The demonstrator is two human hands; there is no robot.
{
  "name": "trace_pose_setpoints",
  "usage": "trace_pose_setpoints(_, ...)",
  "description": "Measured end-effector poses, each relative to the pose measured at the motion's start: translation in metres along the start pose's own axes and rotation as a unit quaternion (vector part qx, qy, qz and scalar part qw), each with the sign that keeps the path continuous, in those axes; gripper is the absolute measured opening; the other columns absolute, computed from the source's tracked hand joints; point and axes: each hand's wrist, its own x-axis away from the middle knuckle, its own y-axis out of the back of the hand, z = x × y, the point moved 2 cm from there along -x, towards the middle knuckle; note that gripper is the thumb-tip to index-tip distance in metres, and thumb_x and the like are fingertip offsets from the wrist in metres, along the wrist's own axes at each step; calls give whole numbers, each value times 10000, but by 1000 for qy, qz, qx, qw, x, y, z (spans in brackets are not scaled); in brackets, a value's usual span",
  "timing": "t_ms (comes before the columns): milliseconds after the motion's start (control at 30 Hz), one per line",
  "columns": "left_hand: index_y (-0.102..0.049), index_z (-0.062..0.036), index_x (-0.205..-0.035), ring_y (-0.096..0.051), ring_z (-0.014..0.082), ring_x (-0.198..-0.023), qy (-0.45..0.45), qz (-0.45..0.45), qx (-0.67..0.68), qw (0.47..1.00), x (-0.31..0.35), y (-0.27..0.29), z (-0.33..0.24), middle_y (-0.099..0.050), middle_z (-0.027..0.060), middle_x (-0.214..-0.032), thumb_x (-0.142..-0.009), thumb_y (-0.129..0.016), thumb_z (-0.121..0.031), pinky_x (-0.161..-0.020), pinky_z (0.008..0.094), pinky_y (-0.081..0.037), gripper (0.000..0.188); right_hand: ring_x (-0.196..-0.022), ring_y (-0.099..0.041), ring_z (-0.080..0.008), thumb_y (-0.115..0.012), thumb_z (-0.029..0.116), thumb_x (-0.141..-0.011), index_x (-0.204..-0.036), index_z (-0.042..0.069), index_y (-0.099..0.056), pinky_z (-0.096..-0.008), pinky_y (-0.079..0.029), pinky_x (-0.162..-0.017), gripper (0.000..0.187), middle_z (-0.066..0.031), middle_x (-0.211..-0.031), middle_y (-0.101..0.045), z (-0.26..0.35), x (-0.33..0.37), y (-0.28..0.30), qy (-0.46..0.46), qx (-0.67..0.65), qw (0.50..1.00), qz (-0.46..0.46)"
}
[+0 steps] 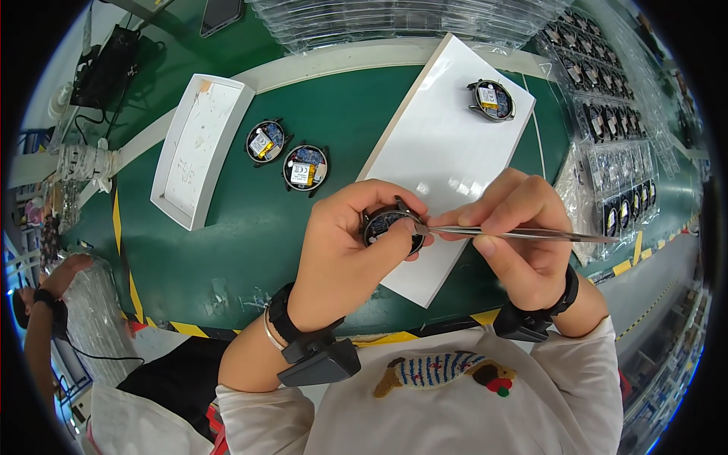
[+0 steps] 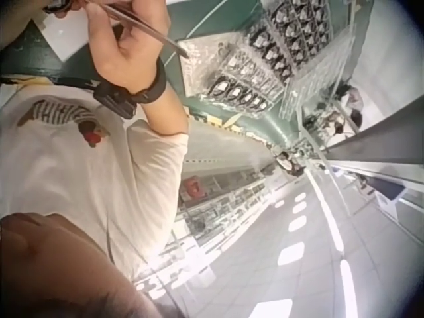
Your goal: The person picks up a watch from a tray, places it on a white board, and uses tweezers to press components inside. After repeating this with several watches, the person moves the tray aside and places the watches back into a tray.
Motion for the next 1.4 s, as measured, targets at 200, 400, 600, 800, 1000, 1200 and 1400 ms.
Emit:
trace_pose_setpoints(200,-556,36,-989,-645,155,-758,6,18,-27,999,-1,6,-1,-627,123,-902,-845,-466,30,-620,246,-521,170,-898,-647,-350,-538,-1,-851,-894,26,-427,-440,-558,-815,122,-132,-913,-492,9,2,3,-8,-31,999,-21)
trace_pose_setpoints(400,-538,53,-1075,-651,177,-808,70,28,115,991,-4,8,4,-632,138,-944,-864,-466,-17,-651,262,-543,233,-903,-645,-367,-558,40,-860,-889,30,-417,-430,-565,-813,145,-124,-904,-489,1,0,3,-45,-56,995,-63)
trace_pose_setpoints(600,-511,63,-1159,-660,210,-851,103,14,120,987,-4,5,1,-628,145,-963,-868,-466,-37,-704,290,-565,312,-909,-643,-368,-569,51,-863,-903,23,-418,-417,-569,-807,158,-115,-903,-483,-3,-1,0,-82,-66,990,-91)
trace_pose_setpoints(800,-467,91,-1224,-665,260,-857,114,3,86,990,-3,2,0,-629,179,-990,-859,-406,-35,-686,303,-569,391,-910,-644,-362,-555,49,-871,-916,16,-416,-422,-571,-806,150,-112,-900,-472,-8,-1,-1,-82,-58,992,-81)
trace_pose_setpoints(1000,-467,89,-1226,-667,261,-860,116,3,90,989,-3,3,1,-632,181,-993,-864,-410,-37,-692,304,-568,388,-906,-647,-354,-539,39,-868,-918,13,-408,-432,-571,-805,143,-115,-897,-467,-9,-2,0,-88,-63,990,-85)
trace_pose_setpoints(1200,-496,71,-1195,-667,265,-873,98,2,59,993,-4,3,1,-631,197,-1016,-849,-415,-15,-705,306,-559,366,-849,-658,-317,-545,35,-840,-911,11,-405,-422,-576,-794,159,-118,-896,-469,-3,-4,9,-90,-37,990,-106)
trace_pose_setpoints(1400,-512,51,-1178,-667,265,-877,55,-20,19,998,-3,5,-3,-630,212,-1023,-838,-403,19,-720,303,-551,358,-792,-650,-270,-564,32,-821,-863,41,-438,-368,-568,-700,133,-119,-858,-519,-2,-5,26,-92,3,993,-71)
